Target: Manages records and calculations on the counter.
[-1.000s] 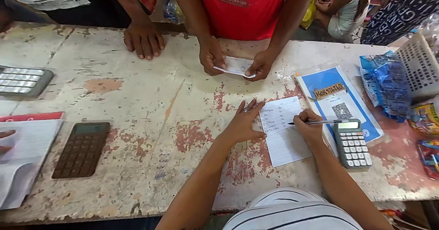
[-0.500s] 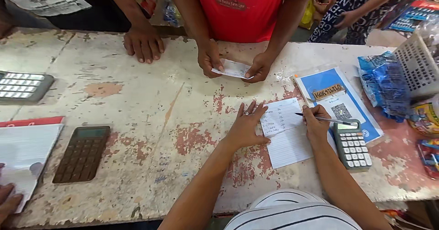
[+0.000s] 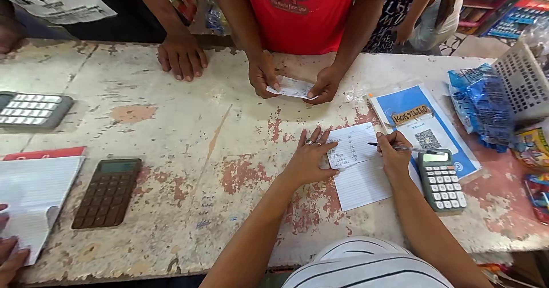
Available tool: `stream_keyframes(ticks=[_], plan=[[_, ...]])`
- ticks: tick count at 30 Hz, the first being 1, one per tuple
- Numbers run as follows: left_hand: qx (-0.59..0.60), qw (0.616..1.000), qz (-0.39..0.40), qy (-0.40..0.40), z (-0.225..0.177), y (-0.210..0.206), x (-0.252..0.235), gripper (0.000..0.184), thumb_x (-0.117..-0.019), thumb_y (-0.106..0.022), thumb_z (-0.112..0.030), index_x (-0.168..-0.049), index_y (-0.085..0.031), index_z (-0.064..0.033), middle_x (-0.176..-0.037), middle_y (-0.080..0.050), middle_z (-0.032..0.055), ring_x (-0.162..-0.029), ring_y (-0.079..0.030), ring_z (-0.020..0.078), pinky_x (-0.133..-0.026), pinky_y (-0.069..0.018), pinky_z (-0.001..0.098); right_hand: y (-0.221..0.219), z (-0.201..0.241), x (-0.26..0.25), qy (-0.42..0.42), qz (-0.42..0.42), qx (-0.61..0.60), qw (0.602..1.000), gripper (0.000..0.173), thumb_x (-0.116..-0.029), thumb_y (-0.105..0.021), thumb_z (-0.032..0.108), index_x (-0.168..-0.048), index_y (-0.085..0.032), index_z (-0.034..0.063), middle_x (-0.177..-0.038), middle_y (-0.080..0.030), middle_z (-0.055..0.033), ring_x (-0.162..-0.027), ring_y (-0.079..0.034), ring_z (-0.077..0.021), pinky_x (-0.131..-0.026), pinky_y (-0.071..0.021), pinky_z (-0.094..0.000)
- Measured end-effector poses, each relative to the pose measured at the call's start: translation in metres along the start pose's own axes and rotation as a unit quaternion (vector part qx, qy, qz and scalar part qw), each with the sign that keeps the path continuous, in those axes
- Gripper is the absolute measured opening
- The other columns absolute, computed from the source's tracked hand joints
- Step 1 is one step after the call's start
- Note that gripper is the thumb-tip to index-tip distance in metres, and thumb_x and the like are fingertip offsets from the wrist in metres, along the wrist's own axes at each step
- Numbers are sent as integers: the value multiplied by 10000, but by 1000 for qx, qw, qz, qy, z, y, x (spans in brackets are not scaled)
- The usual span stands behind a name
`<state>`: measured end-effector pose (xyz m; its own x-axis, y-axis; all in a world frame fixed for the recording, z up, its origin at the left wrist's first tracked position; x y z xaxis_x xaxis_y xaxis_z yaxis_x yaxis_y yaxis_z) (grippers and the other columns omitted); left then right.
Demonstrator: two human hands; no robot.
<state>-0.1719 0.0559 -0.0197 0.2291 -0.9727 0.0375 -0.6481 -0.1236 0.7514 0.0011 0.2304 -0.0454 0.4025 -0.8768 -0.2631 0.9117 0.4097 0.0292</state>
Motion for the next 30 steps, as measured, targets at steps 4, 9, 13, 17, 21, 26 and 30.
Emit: stream_keyframes(ticks=[4,9,13,17,21,26,30], plan=[[0,1000,7,1,-2,1,0,646,-890,-734,-508,-1400,-643,-122,-1572,-446,188,-1549,-211,401,-1218,45,656,0,1,0,5,-1,4,1000,321,-918,-677,9,-695,-517,175,-583,-553,105,-491,-515,7,-483,-462,-164],[11,1000,0,-18,1,0,0,450,-906,-738,-441,-1295,-732,-214,-1556,-455,219,-1535,-224,445,-1205,34,688,0,-1,-1,8,5,12,1000,320,-914,-688,12,-691,-520,168,-587,-554,98,-499,-519,3,-492,-464,-167],[43,998,-24,-35,-16,7,0,258,-930,-729,-313,-1134,-807,-174,-1432,-578,248,-1476,-324,505,-1195,5,712,0,0,-2,7,9,28,1000,312,-909,-688,22,-692,-517,170,-589,-547,104,-509,-522,2,-500,-466,-174],[23,993,88,79,-80,45,-4,255,-1010,-642,-188,-1204,-755,-68,-1410,-627,143,-1495,-358,378,-1231,-52,588,0,0,-2,8,5,18,1000,318,-901,-682,13,-685,-516,177,-579,-542,105,-497,-514,7,-488,-459,-169],[95,991,-39,-84,-2,1,-3,197,-937,-724,-245,-1084,-823,-158,-1373,-657,135,-1474,-370,443,-1162,24,754,-1,0,-1,7,7,18,1000,316,-903,-684,12,-681,-518,165,-581,-542,95,-502,-516,-4,-492,-459,-172],[106,992,2,-69,-1,15,-1,184,-938,-722,-200,-1065,-821,-110,-1350,-673,122,-1453,-429,390,-1195,-11,710,-7,7,4,-18,10,3,1000,309,-908,-674,6,-669,-529,139,-583,-548,68,-510,-532,-27,-497,-474,-189],[98,993,26,-61,13,30,9,153,-931,-739,-202,-1001,-831,-101,-1319,-693,112,-1463,-424,360,-1224,-29,661,-20,9,12,-71,70,-66,993,296,-932,-651,15,-674,-544,114,-606,-566,44,-540,-560,-45,-517,-490,-203]])
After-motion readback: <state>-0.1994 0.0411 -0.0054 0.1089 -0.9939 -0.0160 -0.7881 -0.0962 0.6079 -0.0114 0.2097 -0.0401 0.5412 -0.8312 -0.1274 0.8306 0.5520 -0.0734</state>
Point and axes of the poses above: each hand's wrist, its own x-axis away from the middle knuckle, its own y-axis out of the back of the hand, z = x × y, the point moved 2 cm from there along -x, towards the middle knuckle
